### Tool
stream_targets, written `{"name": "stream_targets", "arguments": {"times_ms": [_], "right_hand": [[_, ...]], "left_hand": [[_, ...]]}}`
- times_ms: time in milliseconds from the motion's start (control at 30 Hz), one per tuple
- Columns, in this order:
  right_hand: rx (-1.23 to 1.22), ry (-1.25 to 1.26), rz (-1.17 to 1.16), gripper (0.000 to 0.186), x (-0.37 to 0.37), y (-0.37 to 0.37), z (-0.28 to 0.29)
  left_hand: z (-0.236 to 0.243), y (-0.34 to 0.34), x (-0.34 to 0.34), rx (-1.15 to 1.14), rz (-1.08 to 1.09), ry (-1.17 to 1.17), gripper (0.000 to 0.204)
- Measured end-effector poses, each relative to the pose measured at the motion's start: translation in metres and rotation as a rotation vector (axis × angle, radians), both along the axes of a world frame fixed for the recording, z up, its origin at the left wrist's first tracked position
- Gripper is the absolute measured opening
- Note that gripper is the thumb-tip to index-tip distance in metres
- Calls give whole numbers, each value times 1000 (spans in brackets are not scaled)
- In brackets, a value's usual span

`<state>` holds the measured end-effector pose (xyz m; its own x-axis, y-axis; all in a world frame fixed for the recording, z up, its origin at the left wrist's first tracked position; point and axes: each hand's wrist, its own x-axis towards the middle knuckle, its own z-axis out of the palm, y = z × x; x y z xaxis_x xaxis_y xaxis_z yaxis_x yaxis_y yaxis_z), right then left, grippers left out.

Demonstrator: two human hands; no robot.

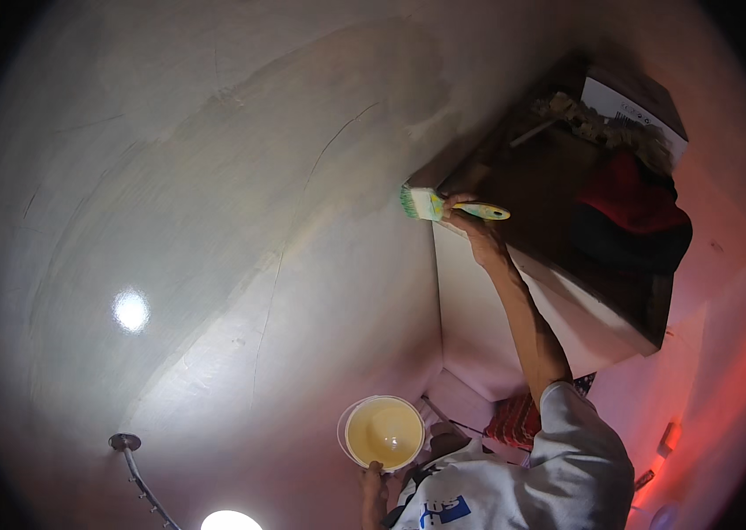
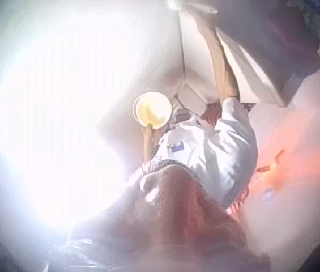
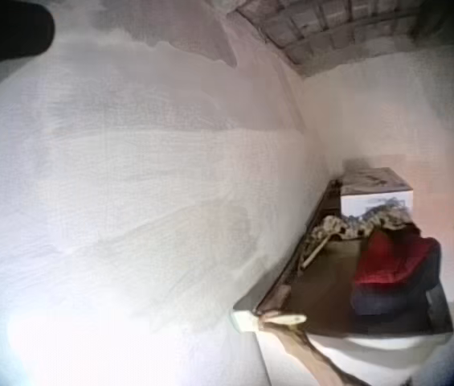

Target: The person sits on the floor and paints a ceiling with a brush, repeatedly dipping the brush into a bucket of paint and applying it to the ceiling surface.

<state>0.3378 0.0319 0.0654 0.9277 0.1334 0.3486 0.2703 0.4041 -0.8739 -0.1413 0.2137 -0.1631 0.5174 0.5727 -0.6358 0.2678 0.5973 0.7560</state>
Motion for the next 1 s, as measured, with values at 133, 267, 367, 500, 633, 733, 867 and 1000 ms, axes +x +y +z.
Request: {"name": "stream_targets", "arguments": {"times_ms": [133, 267, 367, 500, 633, 733, 867, 1000], "right_hand": [[113, 22, 47, 18, 45, -25, -4], [280, 70, -75, 20, 87, -29, -4], [366, 152, -249, 18, 116, -37, -18], [190, -83, -441, 13, 68, -1, -8], [89, -275, -346, 14, 33, 26, -32], [-77, -372, -234, 9, -4, 33, -9], [24, -125, -38, 18, 1, 1, 26], [184, -99, -94, 20, 75, -26, 27]], "left_hand": [[20, 2, 10, 33, -46, -21, 35], [-1, 8, -4, 24, -46, 36, 33], [30, -1, 7, 73, -16, -106, 33], [4, 3, -4, -1, -7, 32, 41], [-17, 18, -9, 1, -65, 87, 40], [-3, 1, -4, 14, 23, 14, 40], [-8, 7, -6, 0, -36, 25, 41], [-12, 13, -7, 19, -16, 23, 50]]}}
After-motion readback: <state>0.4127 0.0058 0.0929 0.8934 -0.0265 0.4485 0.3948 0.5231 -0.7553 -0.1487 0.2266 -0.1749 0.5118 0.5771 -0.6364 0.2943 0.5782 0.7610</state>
